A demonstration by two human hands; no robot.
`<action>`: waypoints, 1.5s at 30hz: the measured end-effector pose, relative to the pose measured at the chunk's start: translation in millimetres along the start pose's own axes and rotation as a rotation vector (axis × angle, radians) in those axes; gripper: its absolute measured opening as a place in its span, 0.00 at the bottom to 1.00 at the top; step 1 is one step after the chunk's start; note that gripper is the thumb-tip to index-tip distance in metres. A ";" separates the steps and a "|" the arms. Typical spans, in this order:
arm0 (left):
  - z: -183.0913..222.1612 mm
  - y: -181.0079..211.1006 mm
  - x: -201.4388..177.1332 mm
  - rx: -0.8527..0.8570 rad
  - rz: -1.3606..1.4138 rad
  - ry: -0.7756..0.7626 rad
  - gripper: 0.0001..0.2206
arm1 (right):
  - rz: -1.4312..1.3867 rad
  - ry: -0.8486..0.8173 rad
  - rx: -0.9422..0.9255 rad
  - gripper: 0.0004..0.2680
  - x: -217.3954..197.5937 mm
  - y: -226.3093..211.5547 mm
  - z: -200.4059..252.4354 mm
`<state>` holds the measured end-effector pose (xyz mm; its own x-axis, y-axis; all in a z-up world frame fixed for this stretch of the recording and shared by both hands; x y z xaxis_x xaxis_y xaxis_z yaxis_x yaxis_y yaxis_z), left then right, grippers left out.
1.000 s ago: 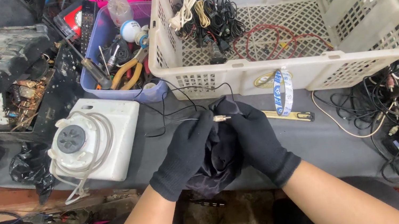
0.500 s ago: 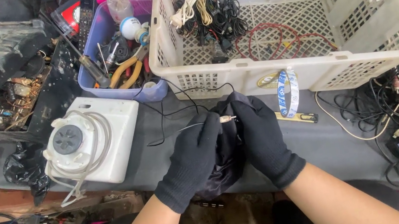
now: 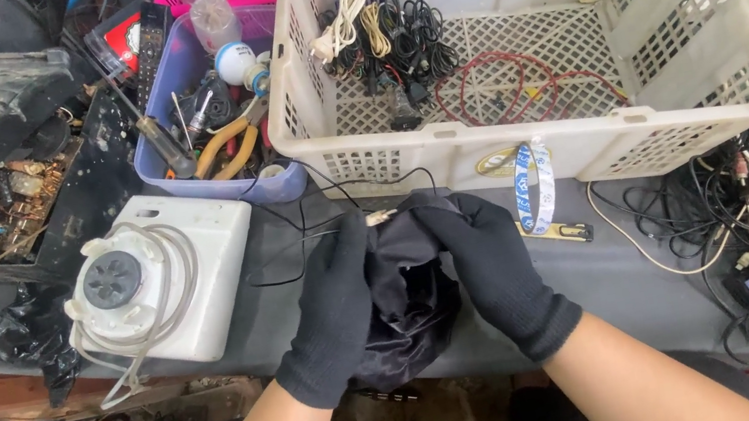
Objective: Applying putty to an electronic component and securing it within a black protective fabric pouch.
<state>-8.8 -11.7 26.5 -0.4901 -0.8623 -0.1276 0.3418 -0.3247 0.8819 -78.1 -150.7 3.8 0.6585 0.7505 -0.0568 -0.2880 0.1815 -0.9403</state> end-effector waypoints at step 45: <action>-54.1 -15.5 -21.6 0.660 -0.276 0.207 0.15 | 0.124 -0.426 0.453 0.22 -5.2 -3.4 -3.1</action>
<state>39.9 -9.1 -9.1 -0.3046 -0.8600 -0.4094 -0.3566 -0.2955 0.8863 -78.4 -157.3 6.3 0.2932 0.9535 0.0700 -0.6720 0.2576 -0.6943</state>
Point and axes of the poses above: each hand's wrist, its own z-axis away from the middle knuckle, its own x-axis out of the palm, y = z × x, the point moved 2 cm from there along -z, towards the middle knuckle, and after that the axes turned 4 degrees about -y, right-handed, at the moved point
